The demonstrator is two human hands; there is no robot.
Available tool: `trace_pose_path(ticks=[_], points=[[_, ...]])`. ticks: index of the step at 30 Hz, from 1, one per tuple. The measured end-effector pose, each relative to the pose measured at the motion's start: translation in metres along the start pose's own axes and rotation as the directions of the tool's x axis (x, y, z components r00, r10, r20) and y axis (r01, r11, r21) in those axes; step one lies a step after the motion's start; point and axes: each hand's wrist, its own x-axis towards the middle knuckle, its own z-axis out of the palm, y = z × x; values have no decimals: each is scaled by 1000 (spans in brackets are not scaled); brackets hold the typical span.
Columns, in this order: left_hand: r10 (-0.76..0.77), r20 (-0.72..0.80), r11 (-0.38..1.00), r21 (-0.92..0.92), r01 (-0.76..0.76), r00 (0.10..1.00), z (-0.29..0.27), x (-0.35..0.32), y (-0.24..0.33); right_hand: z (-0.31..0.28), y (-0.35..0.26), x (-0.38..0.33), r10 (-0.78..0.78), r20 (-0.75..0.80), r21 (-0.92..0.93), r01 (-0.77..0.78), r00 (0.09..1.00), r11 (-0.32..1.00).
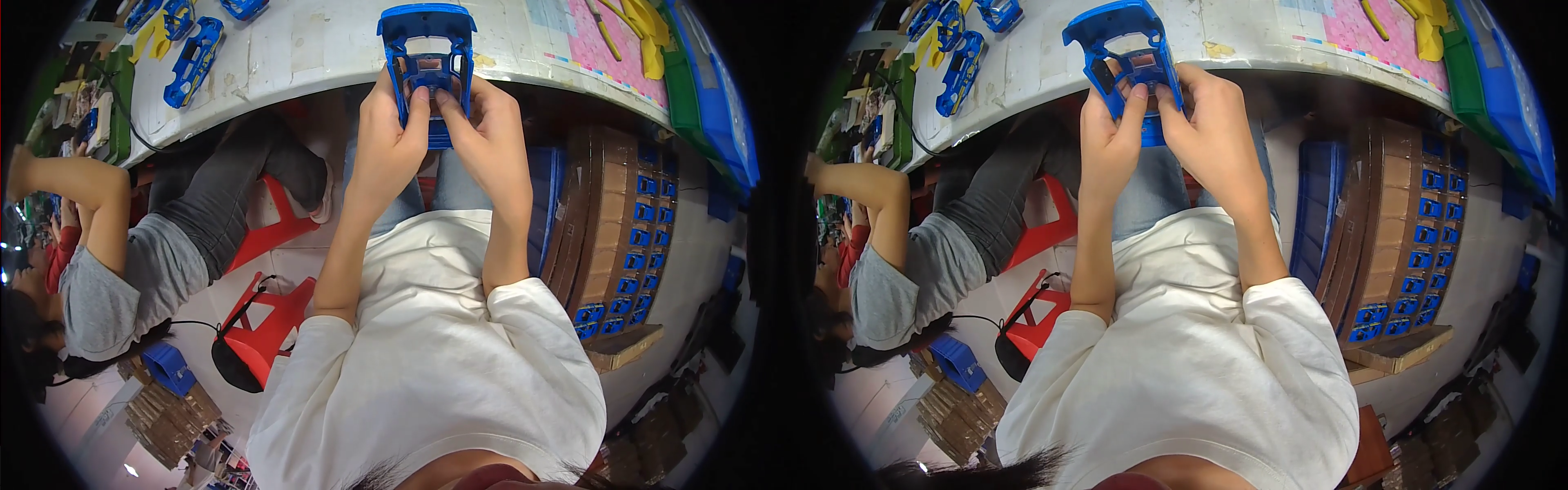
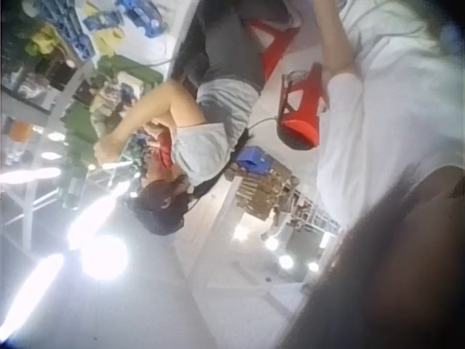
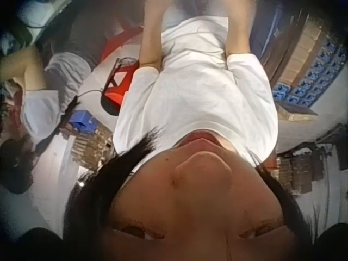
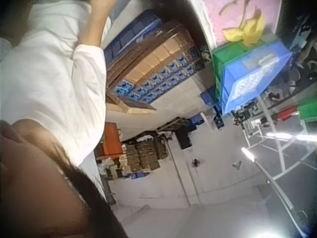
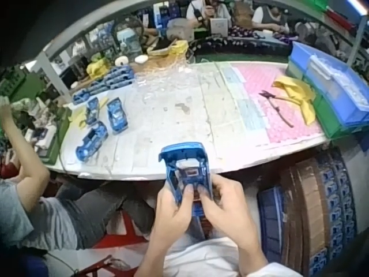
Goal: The person repeatedly takes toy car body shells, fits clear plastic window inserts into the undersides of the shells, and presses them into place by hand.
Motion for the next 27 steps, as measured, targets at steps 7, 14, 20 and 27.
trace_pose_path(ticks=[7,14,20,27], points=[[28,66,999,38,-30,997,-4,2,4,-5,0,0,43,62,-102,-37,997,994],[4,118,985,171,-25,993,-9,3,-5,-2,2,0,8,62,-105,-2,998,994],[41,91,992,119,-51,995,-8,3,-3,-1,3,0,14,67,-103,-7,998,995],[3,108,997,80,-11,994,-12,1,-3,2,9,0,-9,43,-98,13,999,995]])
